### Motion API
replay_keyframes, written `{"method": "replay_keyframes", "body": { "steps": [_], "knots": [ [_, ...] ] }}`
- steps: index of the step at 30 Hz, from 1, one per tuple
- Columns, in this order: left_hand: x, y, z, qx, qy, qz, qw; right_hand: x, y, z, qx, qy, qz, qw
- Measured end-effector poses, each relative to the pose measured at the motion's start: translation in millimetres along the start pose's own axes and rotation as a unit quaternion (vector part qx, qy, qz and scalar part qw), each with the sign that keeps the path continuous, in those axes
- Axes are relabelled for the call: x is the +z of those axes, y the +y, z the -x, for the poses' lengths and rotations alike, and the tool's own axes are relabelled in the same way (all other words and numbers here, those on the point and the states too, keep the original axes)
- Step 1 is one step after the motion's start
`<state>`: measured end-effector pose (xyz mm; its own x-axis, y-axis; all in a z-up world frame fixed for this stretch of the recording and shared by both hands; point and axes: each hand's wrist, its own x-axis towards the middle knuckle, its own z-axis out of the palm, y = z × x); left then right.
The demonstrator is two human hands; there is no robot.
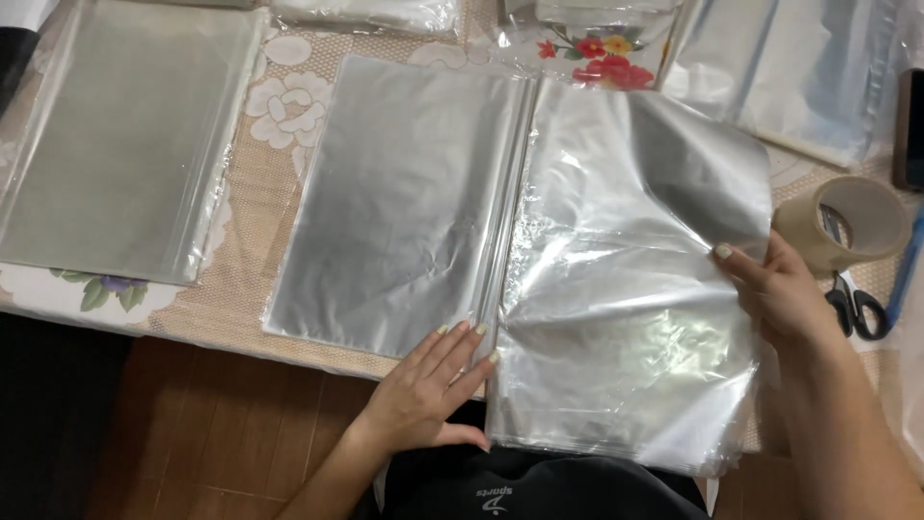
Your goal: The person is organizing and folding plastic bags by smoothing them out on a table surface and folding them into smaller rectangles.
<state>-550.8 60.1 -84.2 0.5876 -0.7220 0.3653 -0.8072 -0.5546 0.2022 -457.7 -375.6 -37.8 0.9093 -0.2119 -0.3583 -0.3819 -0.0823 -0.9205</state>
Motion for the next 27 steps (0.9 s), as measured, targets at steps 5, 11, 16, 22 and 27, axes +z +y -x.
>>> {"method": "replay_keyframes", "body": {
  "steps": [5,11,16,22,27],
  "knots": [
    [-7.0,2.4,-11.0,0.152,0.213,-0.143,0.955,9.5,2.6,1.3,0.011,0.01,0.029,0.999],
    [-6.1,13.8,-0.9,0.134,0.252,-0.131,0.95,13.0,8.7,17.0,-0.033,-0.009,0.048,0.998],
    [7.6,20.7,12.5,0.118,0.276,-0.158,0.941,12.7,25.5,11.1,-0.08,-0.029,0.018,0.996],
    [14.8,23.3,18.9,0.109,0.306,-0.197,0.925,10.8,32.1,8.5,-0.094,-0.025,0.045,0.994],
    [9.5,27.7,20.4,0.085,0.274,-0.125,0.95,23.1,11.5,19.1,-0.066,-0.018,0.038,0.997]
  ]
}}
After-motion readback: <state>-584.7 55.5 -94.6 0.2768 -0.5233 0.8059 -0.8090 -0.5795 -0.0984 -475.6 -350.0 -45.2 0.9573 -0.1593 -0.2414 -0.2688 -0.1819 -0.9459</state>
